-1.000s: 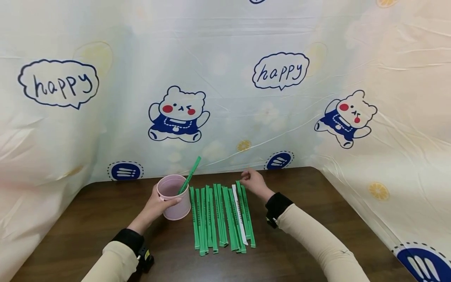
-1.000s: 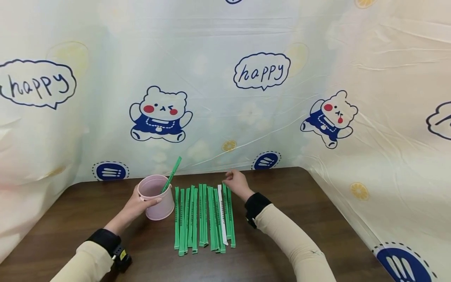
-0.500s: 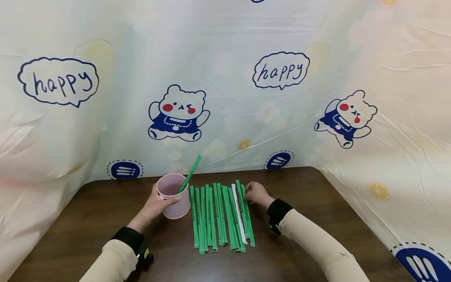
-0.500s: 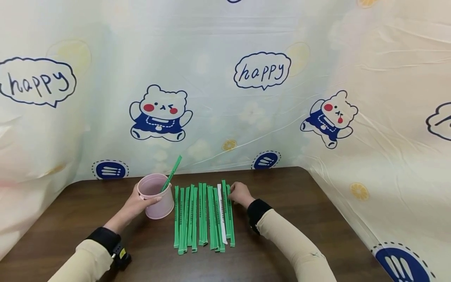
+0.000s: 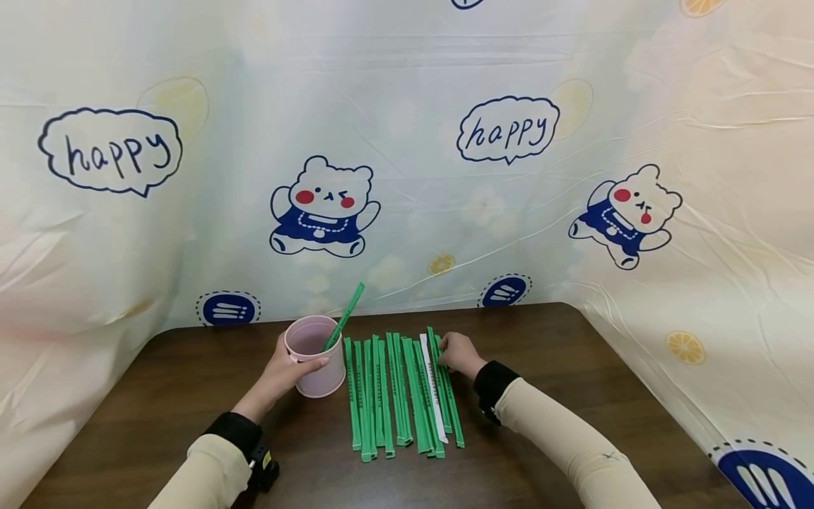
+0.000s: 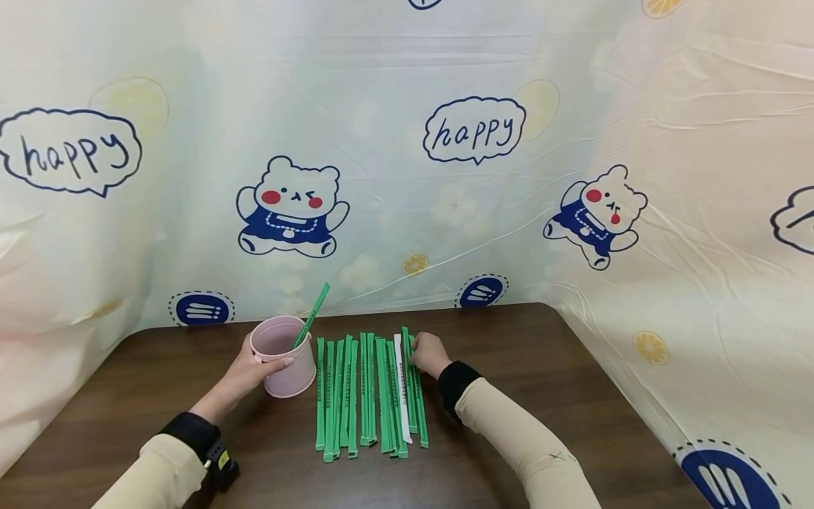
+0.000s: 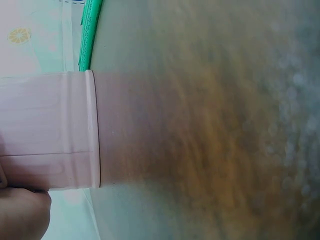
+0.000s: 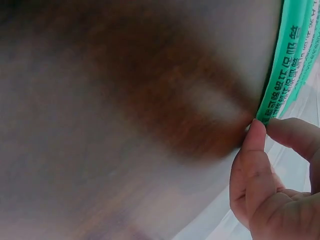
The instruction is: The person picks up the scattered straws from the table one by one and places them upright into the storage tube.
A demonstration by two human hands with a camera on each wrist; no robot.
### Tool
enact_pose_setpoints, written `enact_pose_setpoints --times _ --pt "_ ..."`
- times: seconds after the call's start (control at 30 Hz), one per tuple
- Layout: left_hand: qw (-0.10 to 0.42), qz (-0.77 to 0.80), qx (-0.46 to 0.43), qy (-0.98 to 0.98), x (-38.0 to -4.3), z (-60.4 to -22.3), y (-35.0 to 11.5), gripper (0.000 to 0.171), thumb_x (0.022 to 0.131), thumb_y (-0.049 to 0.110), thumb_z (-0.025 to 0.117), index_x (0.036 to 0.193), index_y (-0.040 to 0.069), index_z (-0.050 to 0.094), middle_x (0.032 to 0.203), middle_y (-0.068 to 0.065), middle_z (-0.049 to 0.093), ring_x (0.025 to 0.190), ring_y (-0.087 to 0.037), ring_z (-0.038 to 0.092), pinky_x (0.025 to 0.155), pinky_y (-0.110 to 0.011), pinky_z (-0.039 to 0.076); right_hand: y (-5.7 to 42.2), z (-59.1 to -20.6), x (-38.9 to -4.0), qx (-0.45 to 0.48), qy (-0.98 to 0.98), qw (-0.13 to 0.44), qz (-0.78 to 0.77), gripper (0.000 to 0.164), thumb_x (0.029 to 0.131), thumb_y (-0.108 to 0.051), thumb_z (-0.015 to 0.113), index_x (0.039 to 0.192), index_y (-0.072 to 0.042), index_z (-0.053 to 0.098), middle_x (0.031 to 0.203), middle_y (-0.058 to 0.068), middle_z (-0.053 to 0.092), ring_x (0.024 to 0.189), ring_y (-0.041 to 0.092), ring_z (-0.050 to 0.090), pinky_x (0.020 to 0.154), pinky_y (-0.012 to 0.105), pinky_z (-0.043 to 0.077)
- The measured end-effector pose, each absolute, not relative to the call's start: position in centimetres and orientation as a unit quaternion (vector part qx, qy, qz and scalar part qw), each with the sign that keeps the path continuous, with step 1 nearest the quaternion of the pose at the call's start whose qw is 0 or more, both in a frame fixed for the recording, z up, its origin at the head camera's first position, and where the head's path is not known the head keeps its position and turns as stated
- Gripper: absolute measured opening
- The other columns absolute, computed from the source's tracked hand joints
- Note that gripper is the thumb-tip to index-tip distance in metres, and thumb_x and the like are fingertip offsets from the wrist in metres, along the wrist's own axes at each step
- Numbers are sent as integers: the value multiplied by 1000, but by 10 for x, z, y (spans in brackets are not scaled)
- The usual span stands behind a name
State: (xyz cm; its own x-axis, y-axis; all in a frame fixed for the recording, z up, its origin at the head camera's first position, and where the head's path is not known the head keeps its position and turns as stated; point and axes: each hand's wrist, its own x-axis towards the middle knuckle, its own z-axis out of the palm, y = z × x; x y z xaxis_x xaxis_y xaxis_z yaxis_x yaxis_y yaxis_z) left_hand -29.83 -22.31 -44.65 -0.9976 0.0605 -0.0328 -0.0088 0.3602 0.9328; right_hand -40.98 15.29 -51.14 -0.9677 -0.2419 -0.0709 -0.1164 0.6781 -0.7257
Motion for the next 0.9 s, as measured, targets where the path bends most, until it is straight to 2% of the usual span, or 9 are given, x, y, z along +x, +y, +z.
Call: enact_pose_setpoints --times 0.1,0.17,0.27,0.4,0.5,0.6,0.73,0.83,0.9 --pt "30 565 16 824 -300 -447 -223 103 92 26 73 159 3 -2 161 -27 17 146 -44 28 118 -68 34 166 -562 -446 -137 912 59 -382 31 90 -14 77 115 -4 61 120 14 65 78 25 64 60 39 55" --pt "30 565 17 824 -300 -447 -224 103 92 26 73 159 3 -2 161 -27 17 146 -44 28 118 -68 34 165 -561 -445 -121 917 63 -376 32 91 -14 76 118 -4 61 125 15 64 79 26 64 61 40 55" --pt "28 564 17 825 -299 -446 -224 103 92 26 73 159 2 -2 161 -27 18 146 -44 29 118 -68 34 152 -512 -406 -99 918 69 -378 29 91 -7 72 116 0 60 120 19 63 76 26 61 61 38 55" --pt "25 566 19 824 -297 -444 -224 103 91 25 73 159 2 0 161 -27 19 146 -43 29 118 -67 34 157 -525 -420 -89 915 83 -384 33 90 -17 78 112 -3 59 111 15 62 77 26 62 63 40 56" --pt "20 568 23 823 -295 -444 -223 102 90 24 74 158 1 1 160 -28 20 145 -44 30 118 -66 35 164 -537 -432 -79 911 97 -392 37 88 -21 80 113 -6 58 114 13 61 82 26 64 66 41 57" --pt "17 568 27 823 -294 -444 -222 102 90 23 74 158 -1 2 159 -29 21 143 -44 31 118 -66 35 151 -487 -393 -36 912 114 -393 36 88 -6 76 118 2 57 122 21 60 92 33 66 73 45 60" --pt "18 569 27 822 -293 -444 -222 102 90 22 73 158 0 0 159 -29 21 144 -45 31 118 -67 34 171 -526 -421 -72 901 103 -416 42 88 -20 80 119 -2 57 118 17 61 91 28 65 69 41 59" --pt "19 568 25 823 -293 -444 -223 103 90 24 74 159 0 0 159 -30 21 144 -45 31 118 -68 34 180 -538 -431 -80 897 102 -423 44 88 -21 81 118 -1 57 115 18 61 89 28 65 66 40 59" --pt "19 569 24 822 -293 -445 -223 104 90 24 74 158 -1 0 159 -30 21 144 -45 30 119 -68 34 174 -517 -416 -55 897 107 -425 41 88 -13 79 119 2 57 118 22 60 93 31 66 69 42 61"
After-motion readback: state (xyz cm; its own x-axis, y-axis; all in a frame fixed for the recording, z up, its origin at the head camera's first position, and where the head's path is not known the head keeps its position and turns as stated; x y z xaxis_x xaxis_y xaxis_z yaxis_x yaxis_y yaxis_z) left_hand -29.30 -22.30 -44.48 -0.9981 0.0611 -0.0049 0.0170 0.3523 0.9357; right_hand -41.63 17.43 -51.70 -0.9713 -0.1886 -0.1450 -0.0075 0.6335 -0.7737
